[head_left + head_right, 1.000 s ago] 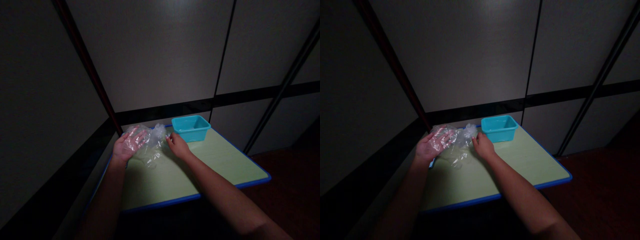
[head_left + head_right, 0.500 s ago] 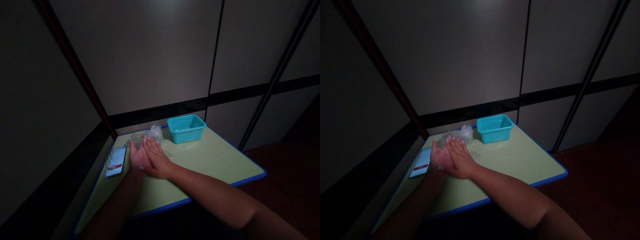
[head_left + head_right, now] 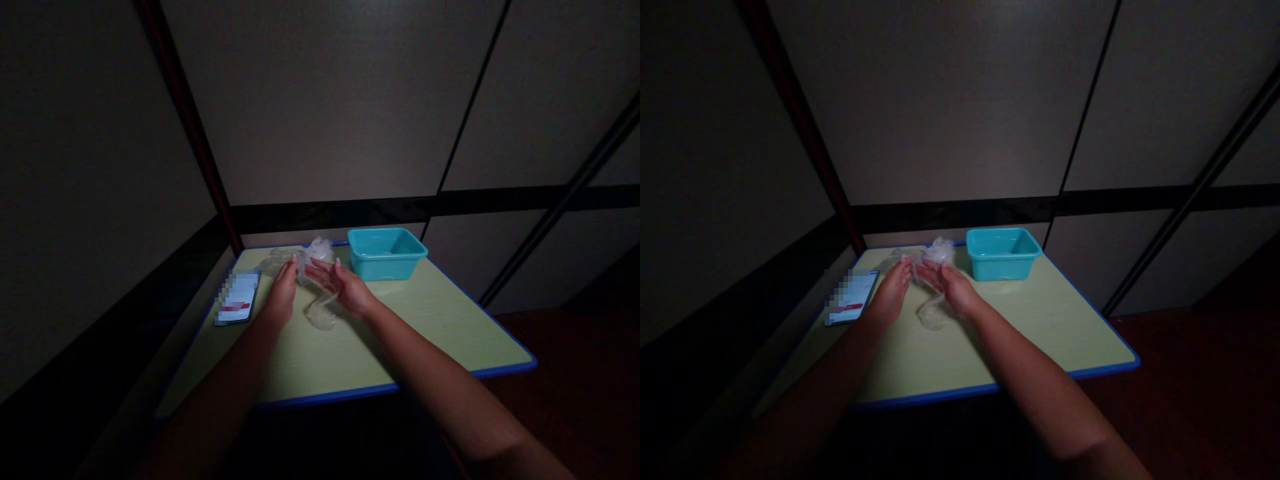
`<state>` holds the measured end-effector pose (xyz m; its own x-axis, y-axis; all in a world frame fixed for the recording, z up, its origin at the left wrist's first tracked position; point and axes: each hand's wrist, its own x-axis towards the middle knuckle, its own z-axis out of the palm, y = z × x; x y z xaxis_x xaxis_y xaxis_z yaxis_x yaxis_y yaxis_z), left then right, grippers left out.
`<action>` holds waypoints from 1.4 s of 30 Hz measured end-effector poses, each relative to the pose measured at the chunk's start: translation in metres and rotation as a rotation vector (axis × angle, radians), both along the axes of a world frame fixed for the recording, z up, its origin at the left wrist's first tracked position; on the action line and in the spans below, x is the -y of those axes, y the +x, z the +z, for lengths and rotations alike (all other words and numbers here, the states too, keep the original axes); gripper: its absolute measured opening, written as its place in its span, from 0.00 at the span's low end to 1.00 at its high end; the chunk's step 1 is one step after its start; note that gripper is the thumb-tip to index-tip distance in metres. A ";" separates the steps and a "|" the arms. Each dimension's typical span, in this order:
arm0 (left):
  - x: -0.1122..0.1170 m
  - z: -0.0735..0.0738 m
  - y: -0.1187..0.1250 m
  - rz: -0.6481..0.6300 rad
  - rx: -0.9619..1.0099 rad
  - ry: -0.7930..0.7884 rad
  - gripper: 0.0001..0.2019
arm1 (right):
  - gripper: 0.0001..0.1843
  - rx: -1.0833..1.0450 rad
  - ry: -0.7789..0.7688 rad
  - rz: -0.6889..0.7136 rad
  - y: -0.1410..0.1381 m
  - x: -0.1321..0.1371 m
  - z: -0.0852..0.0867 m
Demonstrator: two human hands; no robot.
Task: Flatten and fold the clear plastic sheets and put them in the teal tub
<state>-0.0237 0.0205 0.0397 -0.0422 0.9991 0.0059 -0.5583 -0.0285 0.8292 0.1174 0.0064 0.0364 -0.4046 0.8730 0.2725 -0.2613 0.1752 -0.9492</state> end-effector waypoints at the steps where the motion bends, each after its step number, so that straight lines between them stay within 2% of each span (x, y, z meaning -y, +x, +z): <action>1: -0.004 0.000 -0.005 0.006 -0.002 0.019 0.09 | 0.36 -0.024 -0.088 0.095 0.005 0.000 0.005; 3: -0.007 0.002 -0.013 -0.091 0.037 0.051 0.12 | 0.34 -0.086 -0.185 0.168 0.015 0.002 0.015; 5: -0.005 0.003 -0.016 -0.240 0.079 0.073 0.15 | 0.32 -0.168 -0.219 0.128 0.023 0.004 0.021; 7: -0.001 0.003 -0.014 -0.337 0.065 0.115 0.14 | 0.30 -0.245 -0.222 0.056 0.028 0.002 0.023; 11: 0.002 -0.006 -0.010 -0.368 -0.155 0.185 0.09 | 0.27 -0.352 -0.212 -0.025 0.031 -0.005 0.019; 15: -0.004 -0.015 -0.013 -0.381 -0.301 0.141 0.07 | 0.25 -0.381 -0.239 -0.047 0.032 -0.007 0.019; 19: -0.007 -0.012 -0.017 -0.379 -0.288 0.100 0.06 | 0.26 -0.352 -0.281 -0.062 0.041 -0.008 0.025; 22: -0.006 -0.008 -0.020 -0.363 -0.319 0.105 0.06 | 0.28 -0.304 -0.377 -0.106 0.052 -0.011 0.029; 26: -0.001 -0.005 -0.023 -0.404 -0.372 0.083 0.06 | 0.31 -0.066 -0.526 -0.197 0.063 -0.018 0.028; 29: 0.002 -0.005 -0.022 -0.471 -0.446 0.083 0.08 | 0.29 0.111 -0.562 -0.159 0.064 -0.020 0.025; 33: 0.004 -0.008 -0.019 -0.538 -0.607 0.101 0.13 | 0.24 0.220 -0.526 -0.049 0.057 -0.017 0.020; 36: 0.003 -0.011 -0.018 -0.544 -0.654 0.115 0.15 | 0.20 0.239 -0.446 -0.086 0.048 -0.015 0.013; 42: 0.003 -0.012 -0.018 -0.541 -0.604 0.099 0.15 | 0.25 0.221 -0.195 -0.144 0.034 -0.017 -0.003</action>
<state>-0.0412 0.0170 0.0278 0.4842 0.8741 -0.0377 0.0267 0.0284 0.9992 0.1514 0.0235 0.0336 -0.3038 0.9526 0.0143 -0.0309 0.0051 -0.9995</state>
